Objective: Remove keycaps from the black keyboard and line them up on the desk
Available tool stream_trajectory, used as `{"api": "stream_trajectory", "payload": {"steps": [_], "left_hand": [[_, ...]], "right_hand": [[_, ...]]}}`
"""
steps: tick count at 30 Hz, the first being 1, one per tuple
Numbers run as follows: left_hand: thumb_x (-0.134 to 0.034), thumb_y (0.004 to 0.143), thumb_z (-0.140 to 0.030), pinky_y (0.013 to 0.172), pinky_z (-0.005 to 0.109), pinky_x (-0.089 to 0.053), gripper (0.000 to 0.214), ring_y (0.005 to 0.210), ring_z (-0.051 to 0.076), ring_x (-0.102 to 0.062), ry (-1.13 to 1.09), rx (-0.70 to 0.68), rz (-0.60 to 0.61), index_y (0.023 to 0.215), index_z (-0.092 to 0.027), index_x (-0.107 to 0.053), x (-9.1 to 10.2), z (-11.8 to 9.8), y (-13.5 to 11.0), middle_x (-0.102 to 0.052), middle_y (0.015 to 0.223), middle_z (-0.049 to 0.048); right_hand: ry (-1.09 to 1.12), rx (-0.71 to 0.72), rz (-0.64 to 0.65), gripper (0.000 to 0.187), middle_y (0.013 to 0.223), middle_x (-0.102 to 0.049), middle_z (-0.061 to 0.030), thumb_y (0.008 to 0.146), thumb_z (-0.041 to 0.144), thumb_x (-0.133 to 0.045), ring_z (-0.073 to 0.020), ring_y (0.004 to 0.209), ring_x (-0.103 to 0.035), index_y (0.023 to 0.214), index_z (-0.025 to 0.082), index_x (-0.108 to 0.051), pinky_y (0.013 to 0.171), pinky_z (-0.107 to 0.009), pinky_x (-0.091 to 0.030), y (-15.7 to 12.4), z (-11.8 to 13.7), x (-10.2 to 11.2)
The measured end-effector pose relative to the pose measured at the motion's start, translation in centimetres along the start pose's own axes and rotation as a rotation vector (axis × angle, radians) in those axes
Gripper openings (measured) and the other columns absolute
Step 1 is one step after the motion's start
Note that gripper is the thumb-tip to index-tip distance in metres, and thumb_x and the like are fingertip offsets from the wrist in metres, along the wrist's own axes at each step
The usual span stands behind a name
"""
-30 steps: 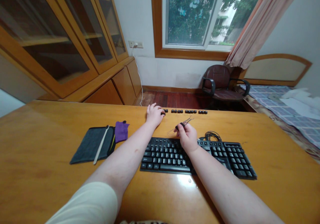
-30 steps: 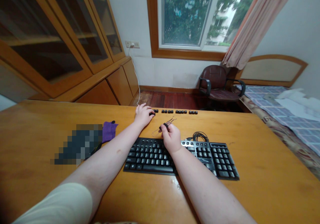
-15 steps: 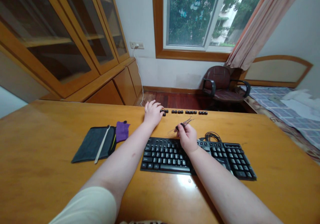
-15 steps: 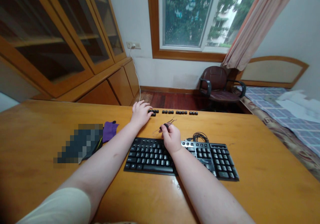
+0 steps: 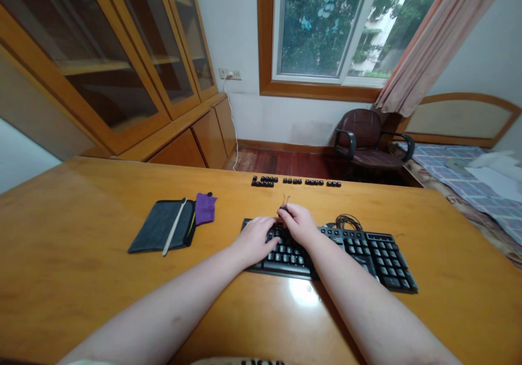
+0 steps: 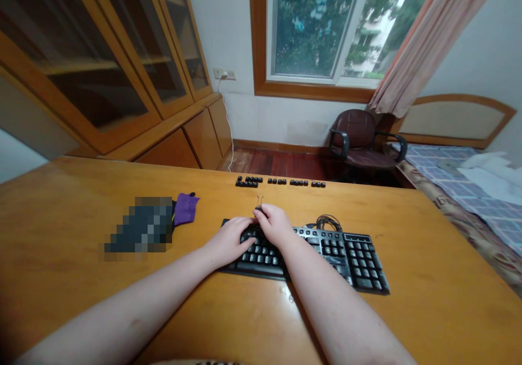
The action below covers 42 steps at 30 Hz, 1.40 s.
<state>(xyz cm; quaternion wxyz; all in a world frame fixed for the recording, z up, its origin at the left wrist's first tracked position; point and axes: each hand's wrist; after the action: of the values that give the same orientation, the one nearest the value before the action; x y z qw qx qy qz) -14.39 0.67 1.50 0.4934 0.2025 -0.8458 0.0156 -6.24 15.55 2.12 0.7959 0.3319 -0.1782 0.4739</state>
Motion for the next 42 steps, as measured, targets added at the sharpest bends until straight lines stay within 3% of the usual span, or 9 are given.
{"api": "stream_trajectory", "payload": {"steps": [7, 22, 33, 39, 42], "left_hand": [[-0.066, 0.072, -0.032, 0.090, 0.035, -0.041, 0.033, 0.099, 0.022, -0.055, -0.024, -0.022, 0.030, 0.102, -0.021, -0.059, 0.3, 0.7, 0.7, -0.063, 0.103, 0.0057], [-0.061, 0.073, -0.029, 0.084, 0.034, -0.044, 0.021, 0.091, 0.022, -0.057, -0.045, 0.056, 0.031, 0.092, -0.020, -0.063, 0.0, 0.6, 1.0, -0.063, 0.092, 0.0054], [-0.062, 0.073, -0.032, 0.083, 0.033, -0.043, 0.017, 0.090, 0.022, -0.057, -0.021, 0.068, -0.003, 0.086, -0.021, -0.066, -0.3, 0.4, 1.3, -0.065, 0.091, 0.0040], [-0.053, 0.082, -0.035, 0.083, 0.033, -0.043, 0.019, 0.090, 0.020, -0.058, -0.145, 0.085, -0.030, 0.091, -0.024, -0.066, 0.1, 0.0, 1.3, -0.068, 0.092, 0.0013], [-0.056, 0.080, -0.032, 0.085, 0.032, -0.043, 0.018, 0.091, 0.019, -0.058, -0.181, 0.086, -0.061, 0.093, -0.024, -0.065, 0.1, 0.0, 1.3, -0.068, 0.094, 0.0007]], "right_hand": [[0.006, -0.029, 0.142, 0.025, 0.053, -0.054, 0.0028, 0.088, 0.029, -0.044, -0.0119, 0.053, -0.051, 0.067, 0.019, -0.055, 0.054, -0.022, -0.037, 0.2, 0.1, -0.1], [0.159, 0.223, 0.372, 0.021, 0.075, -0.064, -0.0027, 0.085, 0.031, -0.049, -0.0150, 0.072, -0.058, 0.080, 0.019, -0.065, 0.070, -0.027, -0.044, 0.0, 0.0, 0.4], [-0.091, 0.113, 0.159, 0.024, 0.064, -0.060, -0.0017, 0.085, 0.032, -0.048, -0.0144, 0.062, -0.055, 0.071, 0.019, -0.061, 0.059, -0.024, -0.040, -0.2, -0.5, -0.6], [0.219, -0.144, -0.048, 0.028, 0.048, -0.054, 0.0034, 0.088, 0.036, -0.041, -0.0112, 0.044, -0.052, 0.069, 0.019, -0.054, 0.050, -0.023, -0.042, -0.2, -0.7, -0.5], [0.319, -0.173, -0.076, 0.029, 0.049, -0.055, 0.0031, 0.087, 0.040, -0.044, -0.0107, 0.043, -0.052, 0.069, 0.019, -0.054, 0.047, -0.022, -0.043, -0.2, -0.8, -0.7]]}}
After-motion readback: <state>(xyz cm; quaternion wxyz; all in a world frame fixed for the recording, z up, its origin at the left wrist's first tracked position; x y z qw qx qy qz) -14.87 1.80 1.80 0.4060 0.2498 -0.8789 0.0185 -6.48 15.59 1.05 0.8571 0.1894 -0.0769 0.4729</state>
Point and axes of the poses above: each hand's wrist, its own y-axis towards the middle knuckle, its own x-axis out of the back of the hand, z = x × y
